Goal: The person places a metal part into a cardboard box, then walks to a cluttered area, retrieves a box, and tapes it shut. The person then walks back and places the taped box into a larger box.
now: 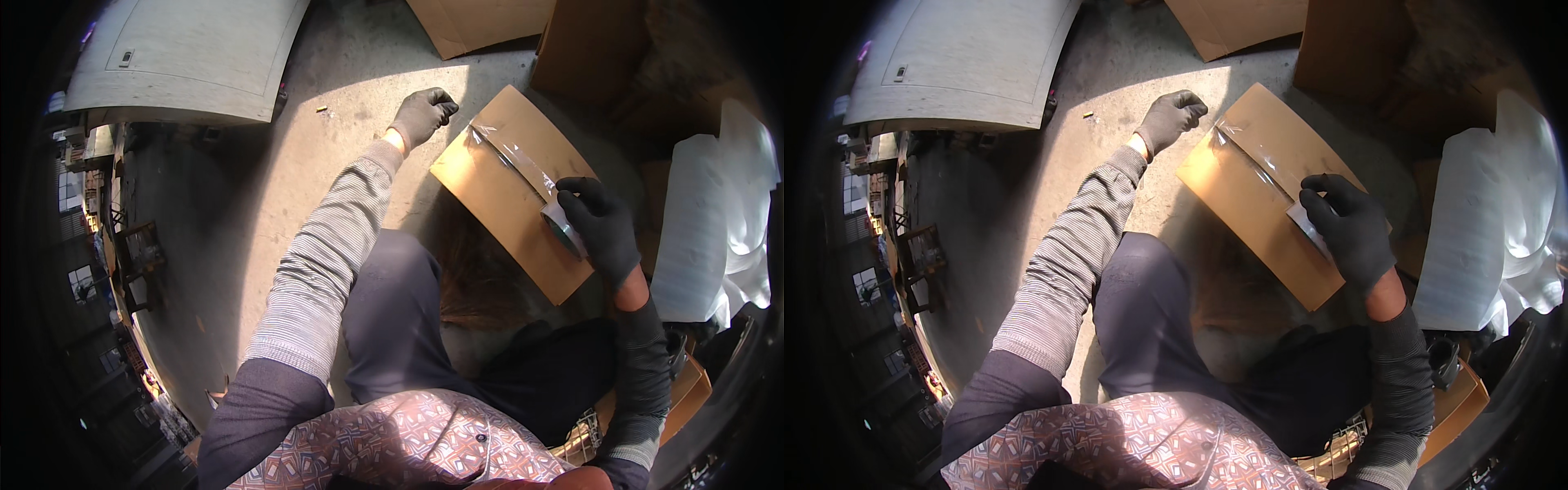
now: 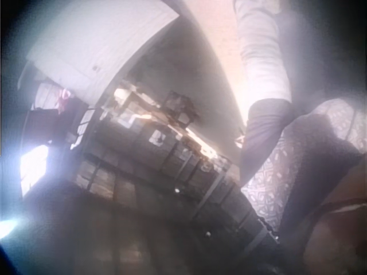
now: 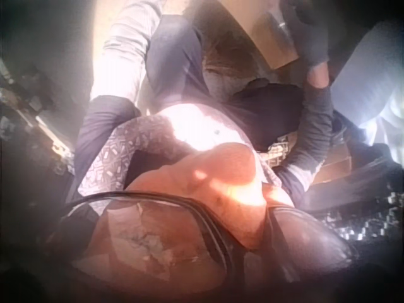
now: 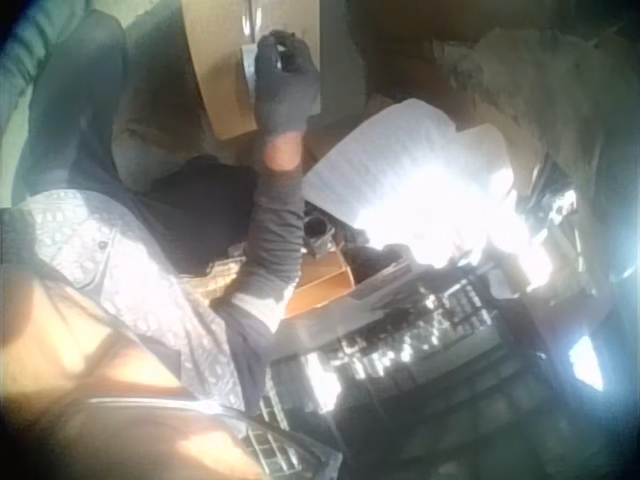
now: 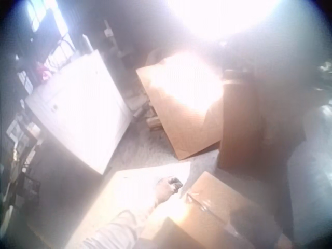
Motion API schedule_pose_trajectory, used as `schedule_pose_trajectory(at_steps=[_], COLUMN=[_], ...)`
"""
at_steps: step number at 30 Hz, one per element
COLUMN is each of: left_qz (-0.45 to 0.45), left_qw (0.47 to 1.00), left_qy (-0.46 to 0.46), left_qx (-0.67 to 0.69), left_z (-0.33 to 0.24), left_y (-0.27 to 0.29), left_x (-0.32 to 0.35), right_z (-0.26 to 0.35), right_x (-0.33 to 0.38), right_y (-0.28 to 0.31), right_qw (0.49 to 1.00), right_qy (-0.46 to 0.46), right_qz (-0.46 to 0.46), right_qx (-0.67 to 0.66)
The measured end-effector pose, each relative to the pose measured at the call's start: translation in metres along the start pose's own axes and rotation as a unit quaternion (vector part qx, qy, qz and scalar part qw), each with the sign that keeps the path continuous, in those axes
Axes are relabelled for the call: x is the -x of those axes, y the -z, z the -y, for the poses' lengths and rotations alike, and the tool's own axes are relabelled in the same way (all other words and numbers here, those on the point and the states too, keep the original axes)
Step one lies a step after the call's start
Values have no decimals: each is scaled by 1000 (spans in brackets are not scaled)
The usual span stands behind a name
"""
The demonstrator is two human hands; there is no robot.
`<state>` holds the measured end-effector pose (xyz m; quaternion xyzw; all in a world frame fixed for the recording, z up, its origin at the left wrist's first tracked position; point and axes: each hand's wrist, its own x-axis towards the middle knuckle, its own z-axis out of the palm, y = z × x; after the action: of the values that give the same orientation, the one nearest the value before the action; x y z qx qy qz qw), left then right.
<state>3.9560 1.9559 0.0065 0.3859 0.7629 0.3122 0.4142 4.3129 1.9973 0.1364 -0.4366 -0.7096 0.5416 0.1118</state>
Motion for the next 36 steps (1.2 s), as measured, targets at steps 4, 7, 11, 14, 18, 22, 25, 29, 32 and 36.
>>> schedule_pose_trajectory(at_steps=[4, 7, 11, 14, 18, 22, 25, 29, 32, 36], left_qz=[95, 112, 152, 21, -4, -12, -28, -34, -51, -64], left_qw=[992, 992, 983, 979, 997, 983, 974, 972, 966, 962], left_qy=[-7, -42, 24, -18, -17, 5, 32, 18, -7, -30], left_qx=[78, 44, -99, -204, 73, -185, -223, -230, -254, -265], left_z=[9, 21, 35, 25, -28, -76, -86, -81, -79, -79], left_y=[-20, -30, -29, -15, -16, -57, -67, -68, -69, -72], left_x=[-2, -5, -4, 0, 6, 22, 30, 31, 31, 32], right_z=[-5, -7, -9, -11, -14, -15, -16, -23, -34, -54], right_x=[0, 1, 0, 1, 1, 0, 6, 25, 47, 81], right_y=[-7, -10, -14, -14, -9, -3, 4, 28, 46, 68], right_qw=[1000, 1000, 995, 998, 996, 955, 985, 971, 986, 989], right_qy=[14, 14, 97, 51, 84, 265, 154, -45, -23, -18], right_qz=[-21, -17, -26, -24, -13, -4, 76, 149, 114, 85], right_qx=[-8, -15, -6, 12, -8, 129, -14, -182, -119, -118])
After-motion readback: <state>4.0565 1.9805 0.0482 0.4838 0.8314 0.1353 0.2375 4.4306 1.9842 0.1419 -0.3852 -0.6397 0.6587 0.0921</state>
